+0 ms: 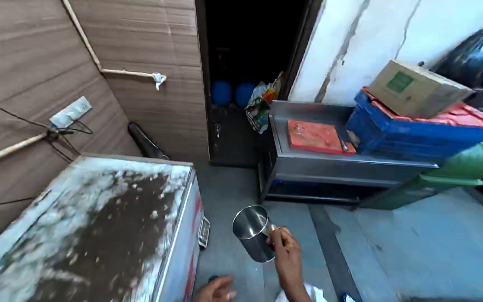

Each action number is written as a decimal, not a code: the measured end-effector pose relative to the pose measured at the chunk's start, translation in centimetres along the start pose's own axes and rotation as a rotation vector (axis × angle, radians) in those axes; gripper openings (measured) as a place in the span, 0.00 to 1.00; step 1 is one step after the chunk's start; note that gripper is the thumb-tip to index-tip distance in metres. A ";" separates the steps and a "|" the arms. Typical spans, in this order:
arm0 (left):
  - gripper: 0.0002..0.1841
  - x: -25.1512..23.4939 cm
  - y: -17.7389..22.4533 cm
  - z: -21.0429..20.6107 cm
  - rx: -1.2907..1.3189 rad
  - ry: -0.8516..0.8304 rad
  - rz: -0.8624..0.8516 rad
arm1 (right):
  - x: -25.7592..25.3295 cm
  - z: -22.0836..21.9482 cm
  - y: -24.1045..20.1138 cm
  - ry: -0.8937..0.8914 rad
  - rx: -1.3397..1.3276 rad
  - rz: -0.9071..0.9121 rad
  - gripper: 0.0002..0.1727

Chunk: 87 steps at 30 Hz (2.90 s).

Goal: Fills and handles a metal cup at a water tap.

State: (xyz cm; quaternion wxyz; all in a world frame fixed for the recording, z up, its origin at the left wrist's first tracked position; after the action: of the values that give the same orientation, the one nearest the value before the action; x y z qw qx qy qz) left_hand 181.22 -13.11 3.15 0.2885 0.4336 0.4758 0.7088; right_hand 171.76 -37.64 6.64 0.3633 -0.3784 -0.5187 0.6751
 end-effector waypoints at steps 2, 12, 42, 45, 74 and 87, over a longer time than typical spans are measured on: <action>0.26 -7.6 4.8 2.5 0.229 0.006 -0.060 | -4.7 -5.1 -2.1 -0.103 0.171 0.118 0.17; 0.21 -34.9 12.4 16.3 0.982 0.587 0.185 | -26.6 -23.4 -0.6 -0.603 0.569 0.630 0.18; 0.21 -69.2 6.4 64.8 0.247 1.228 -0.023 | -71.6 -87.0 -19.8 -1.031 1.150 0.926 0.28; 0.21 -69.5 6.1 66.1 0.242 1.189 -0.044 | -71.4 -87.2 -20.6 -1.089 1.102 1.053 0.17; 0.20 -68.4 6.0 69.3 0.275 1.095 -0.134 | -74.6 -88.7 -20.0 -1.412 1.144 1.193 0.25; 0.26 -69.1 6.8 69.9 0.266 1.177 0.026 | -75.1 -88.3 -19.2 -1.438 1.041 1.241 0.24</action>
State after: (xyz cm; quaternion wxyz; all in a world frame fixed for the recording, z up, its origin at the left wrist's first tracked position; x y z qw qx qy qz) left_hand 274.97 -42.81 -2.10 -0.0885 0.0065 0.6348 0.7676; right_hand 285.86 -62.61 19.96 -0.3150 0.1101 0.0221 0.9424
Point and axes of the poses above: each hand's wrist, its own x-axis away from the middle knuckle, its own z-axis out of the back of the hand, y = z × x, the point moved 1 cm from there along -x, towards the middle knuckle, and after that the axes turned 4 degrees about y, right-handed, at the moved point
